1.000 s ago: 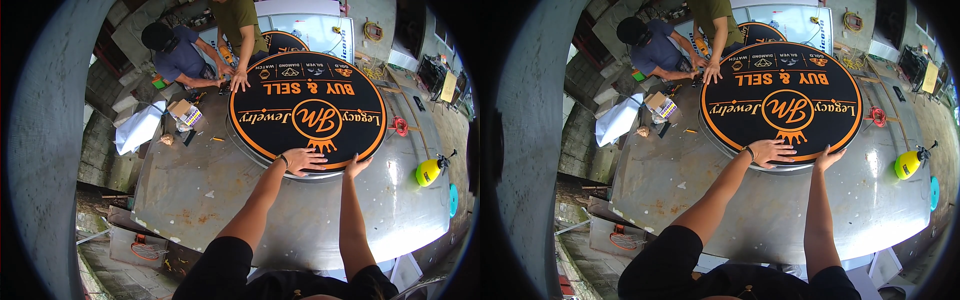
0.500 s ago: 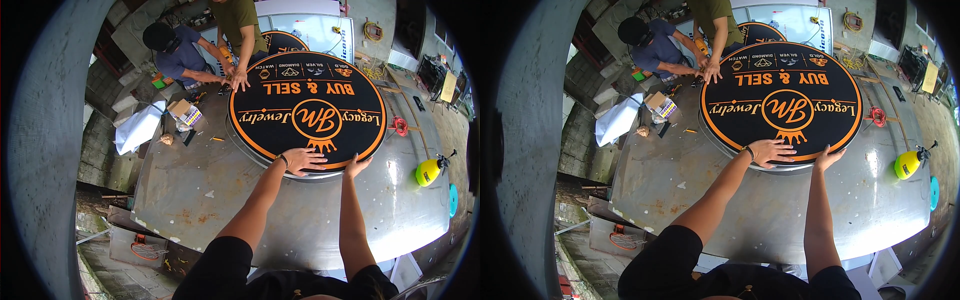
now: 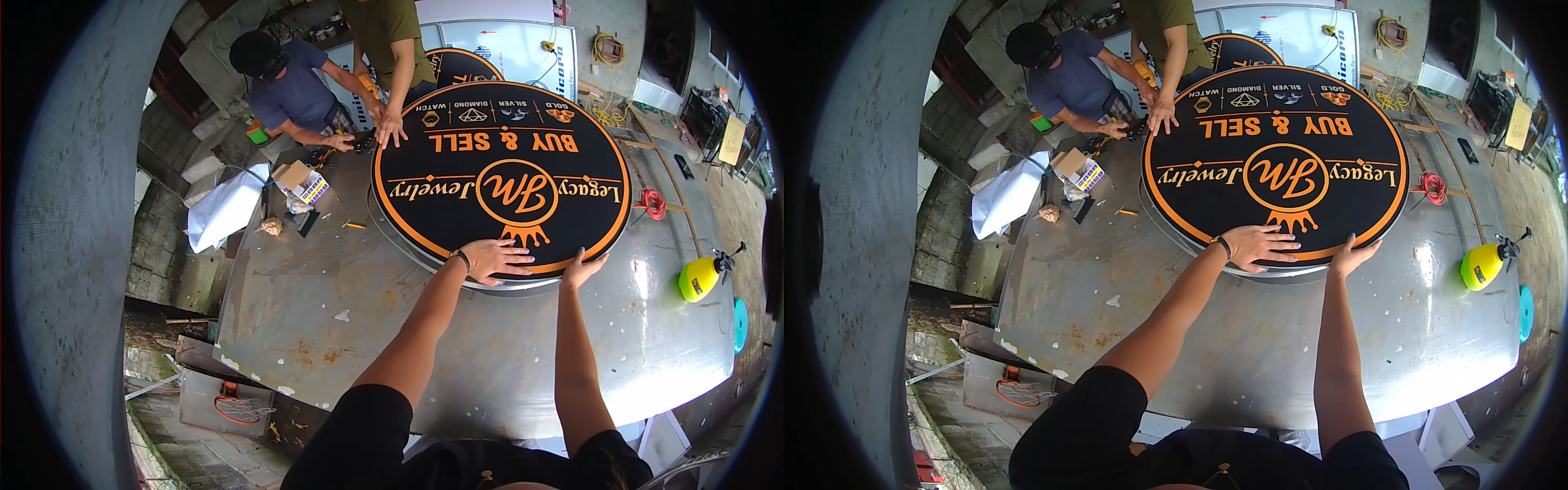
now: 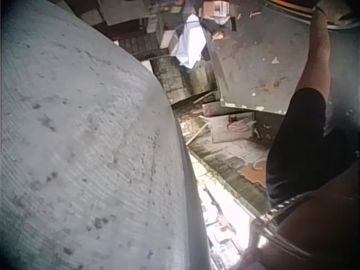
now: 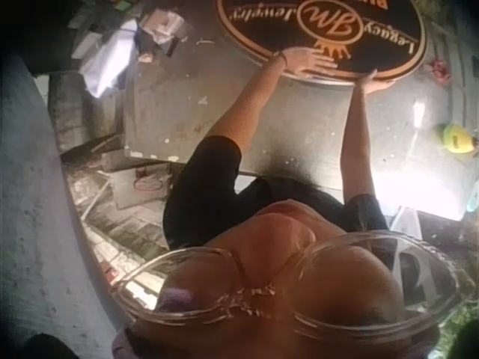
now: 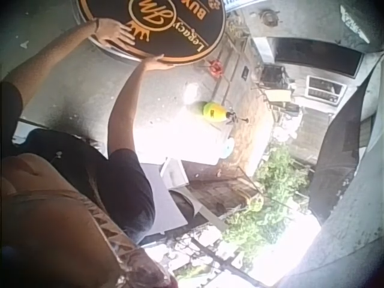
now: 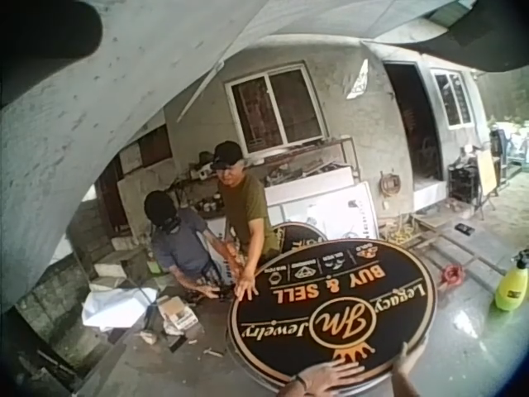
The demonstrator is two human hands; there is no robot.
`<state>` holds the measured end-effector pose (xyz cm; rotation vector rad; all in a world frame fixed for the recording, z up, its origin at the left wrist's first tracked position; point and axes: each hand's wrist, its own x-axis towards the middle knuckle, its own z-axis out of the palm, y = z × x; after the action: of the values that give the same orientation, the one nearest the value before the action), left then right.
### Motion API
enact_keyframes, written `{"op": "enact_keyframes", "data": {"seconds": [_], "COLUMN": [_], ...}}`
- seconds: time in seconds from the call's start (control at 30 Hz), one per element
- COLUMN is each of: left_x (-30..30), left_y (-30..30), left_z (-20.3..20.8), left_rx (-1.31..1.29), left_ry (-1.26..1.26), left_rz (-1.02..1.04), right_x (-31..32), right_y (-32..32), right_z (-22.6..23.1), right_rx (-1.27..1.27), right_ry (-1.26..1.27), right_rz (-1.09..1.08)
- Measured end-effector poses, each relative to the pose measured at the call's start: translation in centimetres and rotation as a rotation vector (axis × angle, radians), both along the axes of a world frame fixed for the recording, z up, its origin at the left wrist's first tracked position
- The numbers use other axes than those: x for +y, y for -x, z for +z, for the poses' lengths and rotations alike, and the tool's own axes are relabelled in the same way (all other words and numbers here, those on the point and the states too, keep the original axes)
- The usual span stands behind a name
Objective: Workers are assembling circular signs with 'Legacy JM Jewelry' branding on a metal table.
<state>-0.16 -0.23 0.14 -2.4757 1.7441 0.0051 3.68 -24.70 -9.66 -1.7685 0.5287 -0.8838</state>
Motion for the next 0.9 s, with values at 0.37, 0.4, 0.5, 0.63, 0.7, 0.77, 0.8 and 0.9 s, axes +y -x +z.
{"op": "enact_keyframes", "data": {"seconds": [0.37, 0.4, 0.5, 0.63, 0.7, 0.77, 0.8, 0.9], "left_x": [0.0, 0.0, 0.1, 0.2, 0.0, -0.1, -0.1, 0.1], "left_y": [0.1, 0.1, 0.1, 0.0, 0.0, 0.0, 0.0, 0.1], "left_z": [0.4, 0.4, 0.2, 0.1, 0.1, 0.2, 0.2, 0.1], "left_rx": [0.025, 0.027, 0.031, 0.027, 0.017, 0.011, 0.006, 0.020], "left_ry": [0.020, 0.022, 0.037, 0.036, 0.036, 0.029, 0.023, 0.030], "left_rz": [0.003, 0.002, 0.001, 0.002, -0.006, -0.008, -0.008, -0.001], "right_x": [-0.1, -0.1, 0.0, 0.0, -0.4, -0.6, -0.6, -0.3], "right_y": [0.0, 0.0, 0.0, 0.0, -0.4, -0.5, -0.5, -0.3], "right_z": [0.0, 0.0, 0.0, -0.2, -0.7, -1.1, -1.1, -0.7], "right_rx": [-0.002, -0.003, -0.009, -0.019, -0.033, -0.046, -0.048, -0.033], "right_ry": [-0.001, -0.004, -0.008, 0.009, 0.020, 0.030, 0.035, 0.030], "right_rz": [-0.004, -0.006, -0.002, 0.003, -0.010, -0.022, -0.022, -0.010]}}
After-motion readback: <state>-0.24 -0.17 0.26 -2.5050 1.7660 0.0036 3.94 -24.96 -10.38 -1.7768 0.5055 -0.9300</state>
